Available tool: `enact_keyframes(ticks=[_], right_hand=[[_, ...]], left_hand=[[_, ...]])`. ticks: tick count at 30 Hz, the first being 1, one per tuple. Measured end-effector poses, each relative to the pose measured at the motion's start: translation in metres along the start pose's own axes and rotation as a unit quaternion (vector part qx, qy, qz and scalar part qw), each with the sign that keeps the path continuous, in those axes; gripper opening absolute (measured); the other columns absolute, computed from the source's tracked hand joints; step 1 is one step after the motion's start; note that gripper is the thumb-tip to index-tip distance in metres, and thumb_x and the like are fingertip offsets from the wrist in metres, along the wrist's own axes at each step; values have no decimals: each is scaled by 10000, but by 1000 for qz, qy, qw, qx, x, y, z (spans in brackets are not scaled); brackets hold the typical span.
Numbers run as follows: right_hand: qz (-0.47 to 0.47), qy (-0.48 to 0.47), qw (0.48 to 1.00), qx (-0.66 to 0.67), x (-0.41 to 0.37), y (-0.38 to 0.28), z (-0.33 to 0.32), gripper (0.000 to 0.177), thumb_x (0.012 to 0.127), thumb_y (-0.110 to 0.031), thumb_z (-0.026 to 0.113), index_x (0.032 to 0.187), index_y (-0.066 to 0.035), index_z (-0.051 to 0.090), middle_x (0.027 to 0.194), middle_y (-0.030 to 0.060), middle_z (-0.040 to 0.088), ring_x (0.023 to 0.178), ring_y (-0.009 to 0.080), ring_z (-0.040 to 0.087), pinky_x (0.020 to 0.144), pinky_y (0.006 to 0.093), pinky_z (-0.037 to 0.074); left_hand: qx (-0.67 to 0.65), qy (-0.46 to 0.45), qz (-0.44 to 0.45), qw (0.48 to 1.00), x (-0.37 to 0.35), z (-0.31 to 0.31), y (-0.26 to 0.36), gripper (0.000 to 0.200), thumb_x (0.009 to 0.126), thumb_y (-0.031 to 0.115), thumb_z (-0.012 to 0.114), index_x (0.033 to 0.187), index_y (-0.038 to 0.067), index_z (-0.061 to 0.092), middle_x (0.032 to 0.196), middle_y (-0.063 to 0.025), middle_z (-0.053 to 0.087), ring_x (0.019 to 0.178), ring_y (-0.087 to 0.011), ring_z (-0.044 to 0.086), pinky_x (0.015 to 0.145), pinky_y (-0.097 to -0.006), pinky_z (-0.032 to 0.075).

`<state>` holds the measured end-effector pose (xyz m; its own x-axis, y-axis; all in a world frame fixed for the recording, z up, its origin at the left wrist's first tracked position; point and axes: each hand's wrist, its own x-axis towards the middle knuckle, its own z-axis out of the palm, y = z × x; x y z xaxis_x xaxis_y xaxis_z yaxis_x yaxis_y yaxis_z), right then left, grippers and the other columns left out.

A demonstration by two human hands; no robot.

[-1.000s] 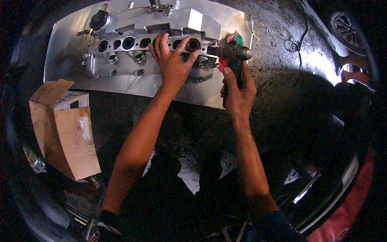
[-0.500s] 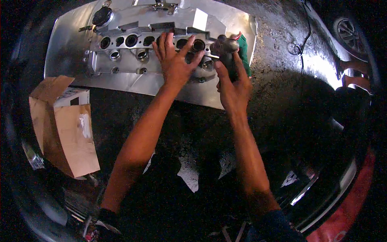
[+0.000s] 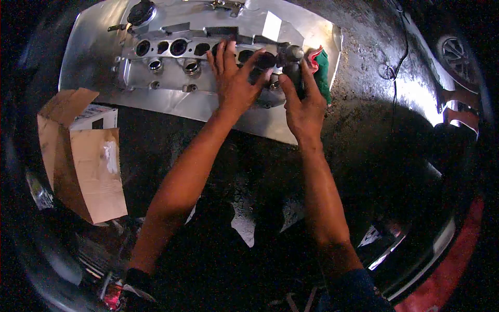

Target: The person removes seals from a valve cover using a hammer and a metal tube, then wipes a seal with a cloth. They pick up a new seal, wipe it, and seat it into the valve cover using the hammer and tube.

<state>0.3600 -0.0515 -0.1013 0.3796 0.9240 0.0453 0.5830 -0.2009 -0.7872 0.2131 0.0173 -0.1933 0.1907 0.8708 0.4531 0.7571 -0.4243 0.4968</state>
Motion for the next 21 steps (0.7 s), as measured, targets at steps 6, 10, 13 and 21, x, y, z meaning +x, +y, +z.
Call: enact_keyframes(ticks=[6,10,13,21], right_hand=[[31,1,998,49,-3,-11,-5,643,967,-373,749,1518,-122,535,1168,204,754,1026,320,753,899,411,572],[-10,-17,998,-57,3,-2,5,649,970,-364,746,1517,-92,525,1176,204,753,1037,298,753,900,404,574],[51,-11,999,15,5,-14,-2,646,975,-356,741,1512,-70,523,1167,213,750,1031,311,754,898,413,572],[58,-25,998,-21,2,-7,1,644,978,-384,730,1516,-92,529,1202,221,732,1068,321,733,950,428,548]], left_hand=[[8,-6,-1,1000,-1,1,0,514,870,533,754,1347,347,705,1482,-248,443,1465,-459,334,1222,-705,105],[-12,-5,-4,1000,-1,-1,0,501,871,513,760,1338,336,714,1479,-249,447,1463,-463,334,1221,-706,105],[-18,4,3,1000,0,0,-1,489,881,512,751,1330,320,722,1479,-255,443,1468,-465,325,1220,-708,101],[-20,-6,5,1000,3,-1,-2,489,890,512,739,1331,303,725,1457,-264,461,1471,-474,316,1218,-712,89]])
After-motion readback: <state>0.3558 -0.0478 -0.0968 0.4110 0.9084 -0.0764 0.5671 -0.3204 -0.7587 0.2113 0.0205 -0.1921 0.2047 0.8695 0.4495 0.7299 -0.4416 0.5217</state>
